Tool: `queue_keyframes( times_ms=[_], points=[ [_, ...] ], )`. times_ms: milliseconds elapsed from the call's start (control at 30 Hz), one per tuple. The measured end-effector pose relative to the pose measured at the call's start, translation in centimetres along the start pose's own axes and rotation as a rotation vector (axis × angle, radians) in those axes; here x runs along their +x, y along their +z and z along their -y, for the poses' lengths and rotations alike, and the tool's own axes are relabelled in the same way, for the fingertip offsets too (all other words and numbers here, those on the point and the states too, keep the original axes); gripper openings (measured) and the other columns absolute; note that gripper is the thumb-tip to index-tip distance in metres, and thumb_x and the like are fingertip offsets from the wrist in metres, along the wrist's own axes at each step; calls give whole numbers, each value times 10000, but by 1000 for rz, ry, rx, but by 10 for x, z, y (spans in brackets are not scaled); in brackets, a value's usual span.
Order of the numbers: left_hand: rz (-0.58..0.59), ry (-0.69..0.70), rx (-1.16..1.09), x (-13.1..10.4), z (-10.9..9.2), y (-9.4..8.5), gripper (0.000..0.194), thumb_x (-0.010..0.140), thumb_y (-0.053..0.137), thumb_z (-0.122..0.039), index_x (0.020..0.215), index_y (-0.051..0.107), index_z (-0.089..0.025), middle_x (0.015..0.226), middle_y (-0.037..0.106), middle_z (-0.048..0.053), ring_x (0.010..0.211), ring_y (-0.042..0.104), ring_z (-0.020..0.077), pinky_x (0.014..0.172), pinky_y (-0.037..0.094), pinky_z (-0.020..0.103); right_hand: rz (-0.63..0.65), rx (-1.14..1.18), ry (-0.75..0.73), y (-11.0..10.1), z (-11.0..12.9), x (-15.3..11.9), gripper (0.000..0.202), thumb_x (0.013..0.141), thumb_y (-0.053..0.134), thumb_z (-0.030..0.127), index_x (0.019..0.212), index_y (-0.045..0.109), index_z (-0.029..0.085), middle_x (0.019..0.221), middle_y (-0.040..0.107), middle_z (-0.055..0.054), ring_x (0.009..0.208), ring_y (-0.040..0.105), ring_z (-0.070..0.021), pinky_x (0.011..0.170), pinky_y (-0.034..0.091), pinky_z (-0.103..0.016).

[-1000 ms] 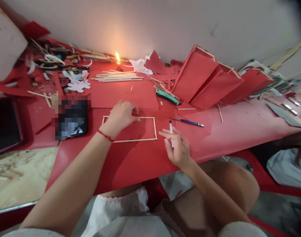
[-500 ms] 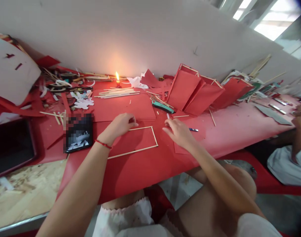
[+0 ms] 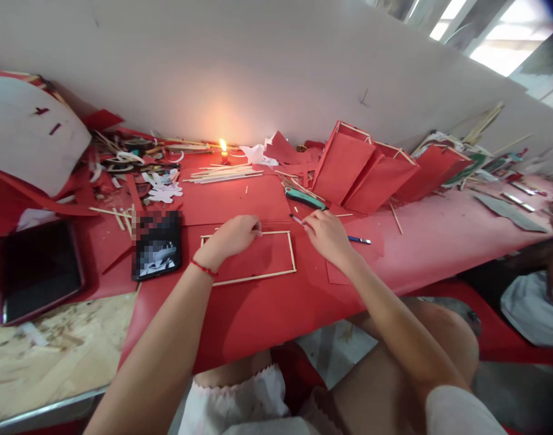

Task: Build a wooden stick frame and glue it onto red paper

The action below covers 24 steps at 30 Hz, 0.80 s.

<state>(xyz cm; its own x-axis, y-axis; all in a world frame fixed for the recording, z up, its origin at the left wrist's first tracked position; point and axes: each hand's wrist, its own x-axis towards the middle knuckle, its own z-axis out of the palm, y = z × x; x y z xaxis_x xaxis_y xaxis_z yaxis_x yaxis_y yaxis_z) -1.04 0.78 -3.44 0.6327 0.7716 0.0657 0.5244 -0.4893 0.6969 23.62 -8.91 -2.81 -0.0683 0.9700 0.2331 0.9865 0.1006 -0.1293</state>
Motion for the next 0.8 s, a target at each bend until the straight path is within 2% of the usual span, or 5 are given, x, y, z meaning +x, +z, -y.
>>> queue_keyframes(
  times_ms=[233,400,500,633,800],
  points=[
    [-232,15,-480,-6,-6,-27,283,798,716,-474,838,676,-197,798,708,23,706,644,163,652,517,278,-38,306,33,7,1,21,177,942,591,109,966,742,198,994,747,-92,1024,646,-263,935,485,-406],
    [-522,-41,-1173,-1,0,-26,265,741,900,-316,890,721,-189,806,742,1,744,667,136,702,572,262,-45,552,30,18,7,29,361,1085,382,276,1061,733,198,1018,774,-87,968,720,-196,859,542,-336],
    [-586,-64,-1201,3,4,-21,113,838,827,-213,829,717,-187,723,718,-33,663,630,91,665,556,215,-35,625,21,23,11,32,488,1111,245,321,1126,716,193,1031,777,-85,943,735,-167,821,553,-303],
    [-651,-67,-1224,6,6,-17,97,847,812,-164,818,722,-185,716,711,-46,612,623,72,632,540,195,4,563,24,30,10,32,164,973,563,193,982,726,202,999,760,-64,949,709,-198,888,537,-356],
    [-687,-6,-1214,8,3,-16,121,754,870,-184,802,759,-189,756,738,-24,645,657,81,627,543,174,80,426,-12,37,9,33,194,897,582,50,864,698,202,989,692,-61,1014,649,-212,995,470,-378]
  ],
)
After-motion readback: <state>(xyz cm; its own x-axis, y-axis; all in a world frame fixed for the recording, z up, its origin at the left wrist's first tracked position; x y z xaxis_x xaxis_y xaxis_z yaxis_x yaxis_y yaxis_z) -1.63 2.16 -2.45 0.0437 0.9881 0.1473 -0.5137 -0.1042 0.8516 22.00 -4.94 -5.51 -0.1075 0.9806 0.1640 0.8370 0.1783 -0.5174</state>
